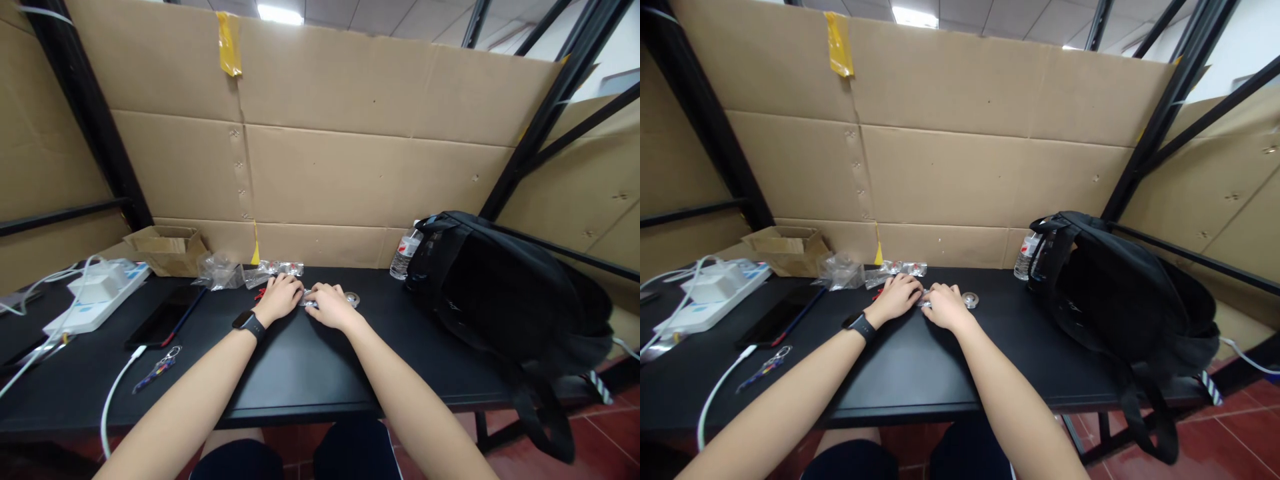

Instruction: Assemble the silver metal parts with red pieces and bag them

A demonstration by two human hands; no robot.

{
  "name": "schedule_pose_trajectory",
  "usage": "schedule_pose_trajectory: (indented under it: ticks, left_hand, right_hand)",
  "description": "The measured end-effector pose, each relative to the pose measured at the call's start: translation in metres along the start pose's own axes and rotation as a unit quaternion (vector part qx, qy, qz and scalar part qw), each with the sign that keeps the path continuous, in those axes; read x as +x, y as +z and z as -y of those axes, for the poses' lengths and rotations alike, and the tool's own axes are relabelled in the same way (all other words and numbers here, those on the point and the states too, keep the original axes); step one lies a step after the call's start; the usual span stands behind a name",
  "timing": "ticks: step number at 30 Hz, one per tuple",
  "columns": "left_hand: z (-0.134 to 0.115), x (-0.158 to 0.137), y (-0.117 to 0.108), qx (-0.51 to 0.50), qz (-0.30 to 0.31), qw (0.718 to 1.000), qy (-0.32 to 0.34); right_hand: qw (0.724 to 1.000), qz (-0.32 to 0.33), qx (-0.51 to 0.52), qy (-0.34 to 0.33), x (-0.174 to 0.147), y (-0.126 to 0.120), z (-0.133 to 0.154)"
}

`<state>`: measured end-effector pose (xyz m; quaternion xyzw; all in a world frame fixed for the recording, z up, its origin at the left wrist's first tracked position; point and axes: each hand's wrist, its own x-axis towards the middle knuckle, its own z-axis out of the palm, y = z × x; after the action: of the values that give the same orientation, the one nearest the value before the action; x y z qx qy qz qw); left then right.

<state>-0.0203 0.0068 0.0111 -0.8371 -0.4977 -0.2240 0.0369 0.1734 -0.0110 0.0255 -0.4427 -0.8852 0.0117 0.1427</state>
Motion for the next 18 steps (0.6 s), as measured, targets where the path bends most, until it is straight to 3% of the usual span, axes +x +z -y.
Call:
schedule_pose_trajectory:
  ticks: [12, 18]
  left_hand:
    - [0.071, -0.013, -0.033, 0.105, 0.004, 0.974, -0.199]
    - [0.083, -0.016, -0.04, 0.11, -0.029, 0.962, -0.248]
  right_hand:
    - [0.994, 0.014, -0.055, 0.097, 0.041, 0.014, -0.028]
    - [0.994, 0.033, -0.033, 0.102, 0.073, 0.025, -0.04]
